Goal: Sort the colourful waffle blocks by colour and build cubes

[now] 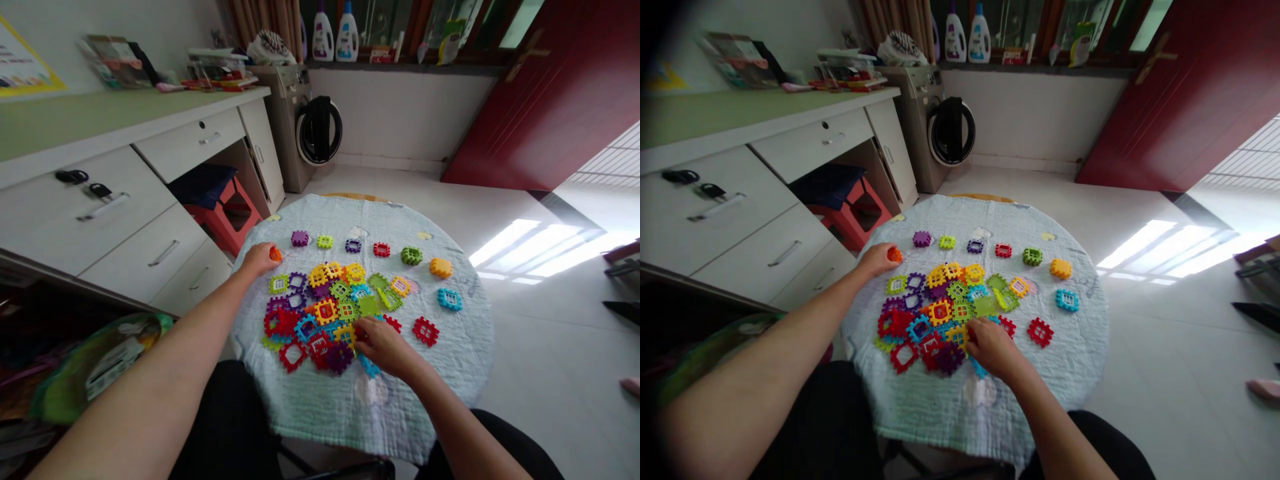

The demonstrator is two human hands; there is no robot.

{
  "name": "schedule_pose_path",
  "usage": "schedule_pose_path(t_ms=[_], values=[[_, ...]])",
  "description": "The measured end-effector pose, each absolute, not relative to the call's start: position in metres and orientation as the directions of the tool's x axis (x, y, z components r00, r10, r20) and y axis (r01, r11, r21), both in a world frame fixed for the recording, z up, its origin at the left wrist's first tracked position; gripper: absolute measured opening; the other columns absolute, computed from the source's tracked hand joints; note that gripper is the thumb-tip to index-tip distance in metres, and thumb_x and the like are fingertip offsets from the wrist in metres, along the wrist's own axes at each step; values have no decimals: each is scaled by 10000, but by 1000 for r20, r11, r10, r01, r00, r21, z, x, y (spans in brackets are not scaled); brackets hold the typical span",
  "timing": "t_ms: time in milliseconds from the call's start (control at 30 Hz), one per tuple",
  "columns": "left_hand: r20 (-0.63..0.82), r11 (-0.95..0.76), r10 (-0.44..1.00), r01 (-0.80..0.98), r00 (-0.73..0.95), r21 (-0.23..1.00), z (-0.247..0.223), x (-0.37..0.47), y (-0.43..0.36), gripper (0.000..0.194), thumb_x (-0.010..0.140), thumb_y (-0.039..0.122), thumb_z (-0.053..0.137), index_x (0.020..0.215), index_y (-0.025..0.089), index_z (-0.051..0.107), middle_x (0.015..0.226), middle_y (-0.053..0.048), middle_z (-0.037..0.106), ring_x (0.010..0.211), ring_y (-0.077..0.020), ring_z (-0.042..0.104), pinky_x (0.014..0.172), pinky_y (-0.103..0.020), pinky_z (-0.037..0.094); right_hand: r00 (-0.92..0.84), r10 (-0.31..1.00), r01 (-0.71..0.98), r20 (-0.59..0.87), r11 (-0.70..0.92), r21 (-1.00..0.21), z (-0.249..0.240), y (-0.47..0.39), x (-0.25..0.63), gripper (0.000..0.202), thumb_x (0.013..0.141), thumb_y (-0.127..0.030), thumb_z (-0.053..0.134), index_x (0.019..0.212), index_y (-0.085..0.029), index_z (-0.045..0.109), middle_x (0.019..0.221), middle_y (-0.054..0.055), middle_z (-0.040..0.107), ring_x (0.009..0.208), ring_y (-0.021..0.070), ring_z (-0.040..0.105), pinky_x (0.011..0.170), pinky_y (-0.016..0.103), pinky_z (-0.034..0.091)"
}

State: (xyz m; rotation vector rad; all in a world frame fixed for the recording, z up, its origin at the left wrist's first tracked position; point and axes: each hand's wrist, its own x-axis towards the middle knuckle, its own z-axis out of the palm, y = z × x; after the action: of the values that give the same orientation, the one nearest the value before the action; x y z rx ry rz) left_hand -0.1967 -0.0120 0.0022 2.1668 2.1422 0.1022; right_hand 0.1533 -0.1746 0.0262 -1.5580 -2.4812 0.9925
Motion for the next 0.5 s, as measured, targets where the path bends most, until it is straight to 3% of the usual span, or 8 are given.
schedule_pose_path(t_ms=[133,333,500], values=[[-64,-126,989,989,132,82,6,-209,21,523,646,365,634,1134,178,614,1164,-93,649,1074,-262,580,928,-297,419,-490,824,785,-285,274,-556,26,-174,152,151,774,-148,534,913,-180,586,931,57,613,827,153,561,714,236,359],[-116,-184,975,982,189,51,15,-204,64,545,566,274,639,1107,207,630,1198,-68,631,1127,-266,527,939,-285,395,-474,825,782,-308,233,-578,29,-174,151,146,773,-133,505,889,-189,575,925,51,606,840,157,567,724,236,369],[-160,-106,978,982,131,159,9,-206,82,443,489,259,673,931,240,675,1012,-24,690,996,-237,579,835,-251,433,-474,821,772,-319,213,-599,28,-173,152,207,777,-143,506,957,-199,590,947,51,602,854,158,571,745,234,384]])
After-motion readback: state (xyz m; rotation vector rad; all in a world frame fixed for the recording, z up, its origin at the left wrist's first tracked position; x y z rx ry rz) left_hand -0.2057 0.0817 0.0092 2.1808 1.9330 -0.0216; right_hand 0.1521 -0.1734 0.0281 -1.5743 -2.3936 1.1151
